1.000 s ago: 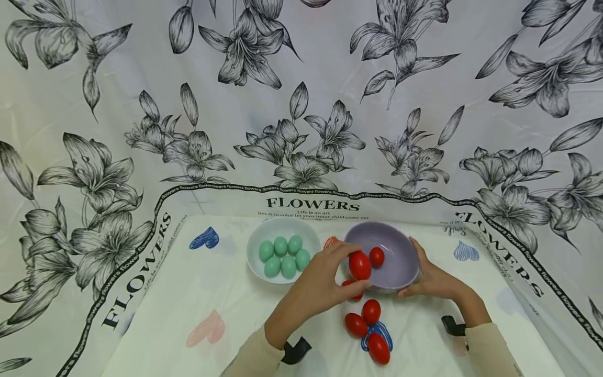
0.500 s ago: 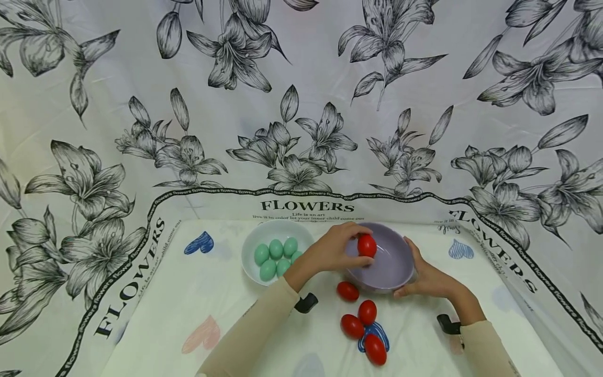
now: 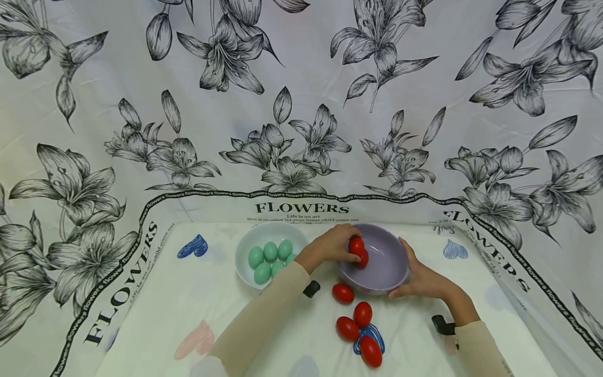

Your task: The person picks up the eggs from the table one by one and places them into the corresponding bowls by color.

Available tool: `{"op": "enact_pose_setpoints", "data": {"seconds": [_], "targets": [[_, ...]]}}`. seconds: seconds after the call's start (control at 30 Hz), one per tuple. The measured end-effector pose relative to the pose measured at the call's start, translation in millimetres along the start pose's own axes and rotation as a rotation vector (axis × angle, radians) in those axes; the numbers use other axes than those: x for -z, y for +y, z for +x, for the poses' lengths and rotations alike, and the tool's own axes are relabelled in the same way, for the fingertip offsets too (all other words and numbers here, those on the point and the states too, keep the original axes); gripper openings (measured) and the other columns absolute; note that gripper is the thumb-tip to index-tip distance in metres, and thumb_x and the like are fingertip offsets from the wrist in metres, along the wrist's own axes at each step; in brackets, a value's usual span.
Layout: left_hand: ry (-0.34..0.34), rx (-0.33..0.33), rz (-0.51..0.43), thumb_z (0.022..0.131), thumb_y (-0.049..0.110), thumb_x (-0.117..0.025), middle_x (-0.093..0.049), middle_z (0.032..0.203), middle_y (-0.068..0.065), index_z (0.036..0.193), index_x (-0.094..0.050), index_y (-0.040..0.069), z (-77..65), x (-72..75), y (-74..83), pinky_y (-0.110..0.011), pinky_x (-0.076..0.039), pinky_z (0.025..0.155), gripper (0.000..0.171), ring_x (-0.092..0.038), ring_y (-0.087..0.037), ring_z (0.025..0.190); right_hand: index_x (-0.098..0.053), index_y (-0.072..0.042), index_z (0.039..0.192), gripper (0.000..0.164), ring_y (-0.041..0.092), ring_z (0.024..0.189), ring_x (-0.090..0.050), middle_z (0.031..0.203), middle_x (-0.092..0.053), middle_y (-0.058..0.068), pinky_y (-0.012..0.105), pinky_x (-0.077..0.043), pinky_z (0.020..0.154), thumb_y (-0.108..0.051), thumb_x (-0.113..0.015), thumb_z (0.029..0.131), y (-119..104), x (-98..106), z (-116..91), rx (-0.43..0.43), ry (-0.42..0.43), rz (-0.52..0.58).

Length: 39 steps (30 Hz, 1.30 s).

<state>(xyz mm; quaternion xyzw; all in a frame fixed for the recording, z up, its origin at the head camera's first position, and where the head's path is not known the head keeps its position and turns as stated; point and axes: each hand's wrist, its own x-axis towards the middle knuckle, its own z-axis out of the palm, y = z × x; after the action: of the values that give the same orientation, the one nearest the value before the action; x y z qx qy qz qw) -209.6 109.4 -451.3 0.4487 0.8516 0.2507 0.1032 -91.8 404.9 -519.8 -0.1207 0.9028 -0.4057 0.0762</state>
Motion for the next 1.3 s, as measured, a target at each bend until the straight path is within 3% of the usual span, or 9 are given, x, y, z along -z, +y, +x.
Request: {"op": "enact_pose_setpoints", "data": {"seconds": [0.3, 0.5, 0.7, 0.93, 1.3], "targets": [[-0.072, 0.068, 0.146, 0.087, 0.029, -0.091, -0.064, 0.132, -0.003, 0.138, -0.065, 0.009, 15.9, -14.0, 1.0, -0.025, -0.052, 0.101, 0.061, -0.060, -0.016, 0.117, 0.018, -0.023, 0.168, 0.156, 0.057, 0.147, -0.034, 0.169, -0.016, 0.029, 0.073, -0.036, 0.112, -0.038, -0.102, 0.069, 2, 0, -1, 0.011, 0.001, 0.001], [-0.107, 0.058, 0.229, 0.086, 0.028, -0.091, -0.066, 0.127, -0.003, 0.135, -0.067, 0.008, 23.4, -19.3, 2.6, -0.025, -0.051, 0.102, 0.058, -0.061, -0.016, 0.114, 0.019, -0.025, 0.168, 0.156, 0.056, 0.148, -0.032, 0.170, -0.016, 0.028, 0.074, -0.036, 0.113, -0.038, -0.101, 0.069, 2, -1, -1, 0.003, -0.005, 0.012], [-0.110, 0.017, 0.234, 0.085, 0.026, -0.092, -0.068, 0.119, -0.002, 0.131, -0.069, 0.006, 29.0, -23.5, 1.6, -0.021, -0.050, 0.099, 0.055, -0.059, -0.013, 0.106, 0.019, -0.026, 0.167, 0.157, 0.053, 0.149, -0.032, 0.170, -0.017, 0.025, 0.073, -0.034, 0.114, -0.037, -0.102, 0.068, 1, 1, 1, 0.015, -0.002, 0.020], [-0.121, 0.047, 0.239, 0.082, 0.028, -0.095, -0.065, 0.113, 0.001, 0.128, -0.069, 0.009, 32.6, -28.7, 1.9, -0.023, -0.051, 0.094, 0.056, -0.057, -0.012, 0.102, 0.019, -0.027, 0.167, 0.156, 0.053, 0.150, -0.030, 0.171, -0.015, 0.024, 0.074, -0.031, 0.115, -0.036, -0.102, 0.069, 1, 1, 2, 0.016, -0.006, 0.037], [-0.144, 0.085, 0.246, 0.083, 0.030, -0.094, -0.065, 0.120, 0.000, 0.133, -0.069, 0.010, 37.0, -36.8, 5.8, -0.028, -0.050, 0.103, 0.060, -0.059, -0.016, 0.113, 0.019, -0.027, 0.167, 0.157, 0.052, 0.150, -0.030, 0.171, -0.015, 0.024, 0.074, -0.029, 0.116, -0.034, -0.103, 0.068, 1, 1, -1, 0.010, -0.007, 0.063]]}}
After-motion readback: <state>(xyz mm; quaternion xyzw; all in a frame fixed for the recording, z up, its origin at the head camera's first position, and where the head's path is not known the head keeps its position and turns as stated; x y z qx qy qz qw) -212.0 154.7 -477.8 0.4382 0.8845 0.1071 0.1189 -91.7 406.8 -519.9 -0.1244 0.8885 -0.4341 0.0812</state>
